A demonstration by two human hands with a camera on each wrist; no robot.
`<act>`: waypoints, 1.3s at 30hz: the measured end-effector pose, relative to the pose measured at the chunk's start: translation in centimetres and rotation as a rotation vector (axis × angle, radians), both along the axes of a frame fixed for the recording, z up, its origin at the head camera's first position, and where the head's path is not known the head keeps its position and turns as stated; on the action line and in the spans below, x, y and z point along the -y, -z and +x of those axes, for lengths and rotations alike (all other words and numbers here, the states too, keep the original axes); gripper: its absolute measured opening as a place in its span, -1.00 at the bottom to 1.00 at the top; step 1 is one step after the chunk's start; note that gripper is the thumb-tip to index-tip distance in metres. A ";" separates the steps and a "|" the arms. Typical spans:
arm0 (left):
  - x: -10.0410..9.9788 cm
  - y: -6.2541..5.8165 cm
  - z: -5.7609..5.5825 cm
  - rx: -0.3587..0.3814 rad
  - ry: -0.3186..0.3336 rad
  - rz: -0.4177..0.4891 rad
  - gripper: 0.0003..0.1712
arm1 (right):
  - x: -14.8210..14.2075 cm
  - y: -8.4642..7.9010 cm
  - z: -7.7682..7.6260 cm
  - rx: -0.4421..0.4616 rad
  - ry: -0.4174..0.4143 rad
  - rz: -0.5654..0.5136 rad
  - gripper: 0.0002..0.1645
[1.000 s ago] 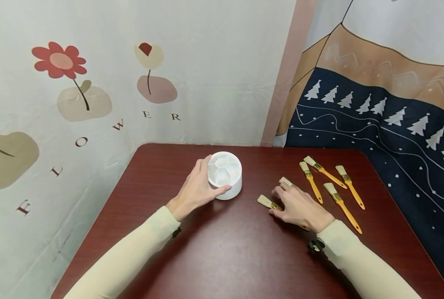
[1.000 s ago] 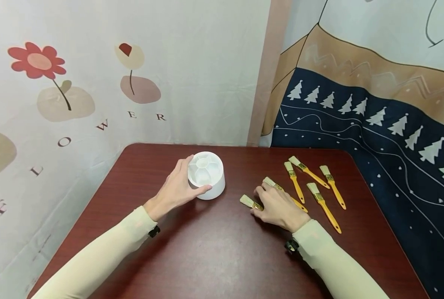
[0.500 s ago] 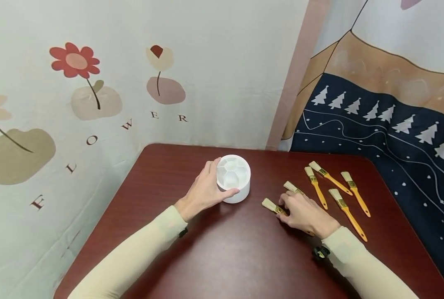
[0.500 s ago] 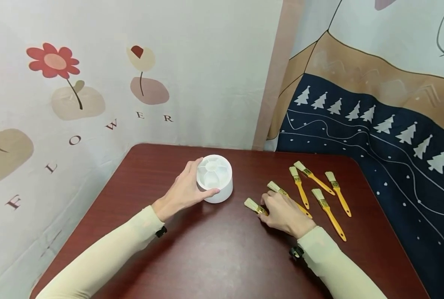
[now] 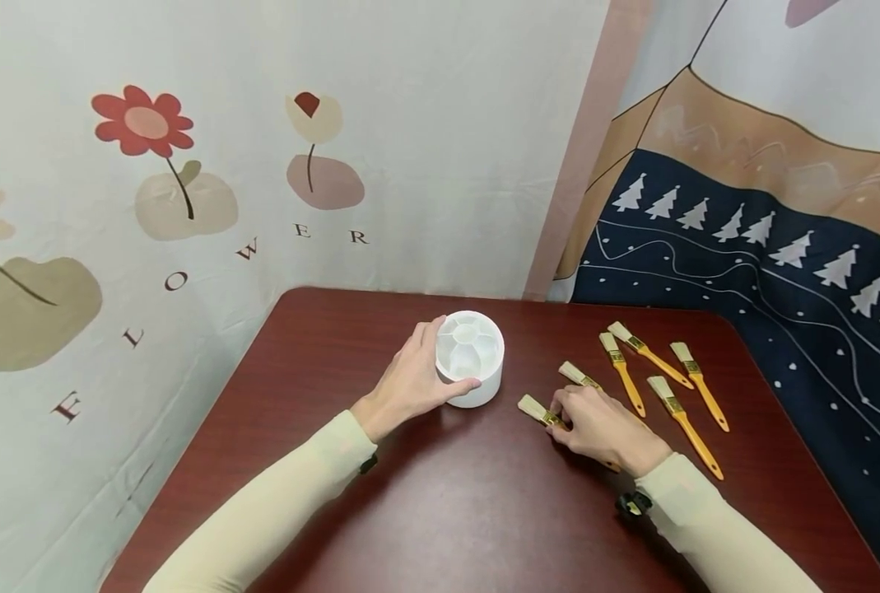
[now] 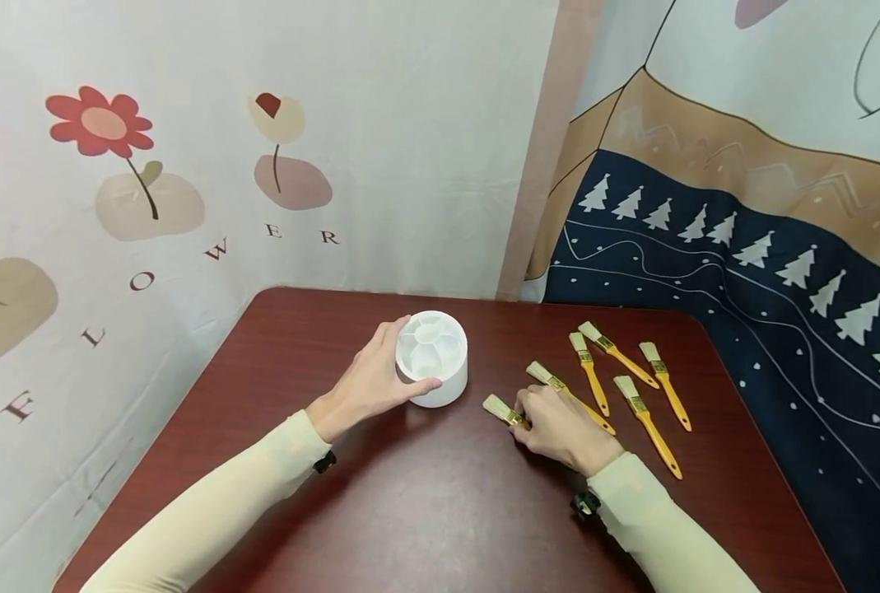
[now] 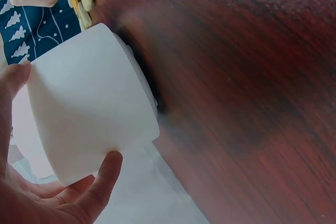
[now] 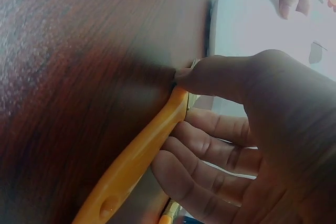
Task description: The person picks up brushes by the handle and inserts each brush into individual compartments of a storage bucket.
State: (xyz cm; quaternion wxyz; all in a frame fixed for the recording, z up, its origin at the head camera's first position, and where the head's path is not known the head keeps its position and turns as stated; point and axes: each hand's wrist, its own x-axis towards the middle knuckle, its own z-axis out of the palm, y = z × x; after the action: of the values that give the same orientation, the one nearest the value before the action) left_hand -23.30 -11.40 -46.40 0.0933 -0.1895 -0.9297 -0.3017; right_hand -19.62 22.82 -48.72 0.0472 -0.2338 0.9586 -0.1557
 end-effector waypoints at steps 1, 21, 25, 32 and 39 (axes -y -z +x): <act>-0.1 0.0 0.0 0.003 0.003 0.001 0.43 | 0.0 0.0 0.0 0.000 0.001 0.001 -0.76; -1.5 0.0 0.3 0.002 0.069 -0.008 0.42 | -0.2 0.2 -0.2 -0.029 -0.009 -0.010 -0.78; -1.5 -0.1 0.4 -0.006 0.072 -0.008 0.42 | -0.1 0.3 -0.3 -0.009 0.007 0.003 -0.77; -1.4 0.0 0.2 -0.017 0.073 -0.023 0.42 | 0.0 0.3 -0.3 0.005 0.015 0.000 -0.78; -1.3 0.0 0.1 -0.005 0.075 -0.021 0.43 | 0.0 0.4 -0.2 -0.013 0.002 -0.014 -0.80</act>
State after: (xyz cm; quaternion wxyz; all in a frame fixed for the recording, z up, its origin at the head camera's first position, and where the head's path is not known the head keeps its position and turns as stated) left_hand -23.22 -10.05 -46.42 0.0823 -0.2257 -0.9249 -0.2947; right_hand -19.85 22.84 -49.08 0.0393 -0.2341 0.9580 -0.1609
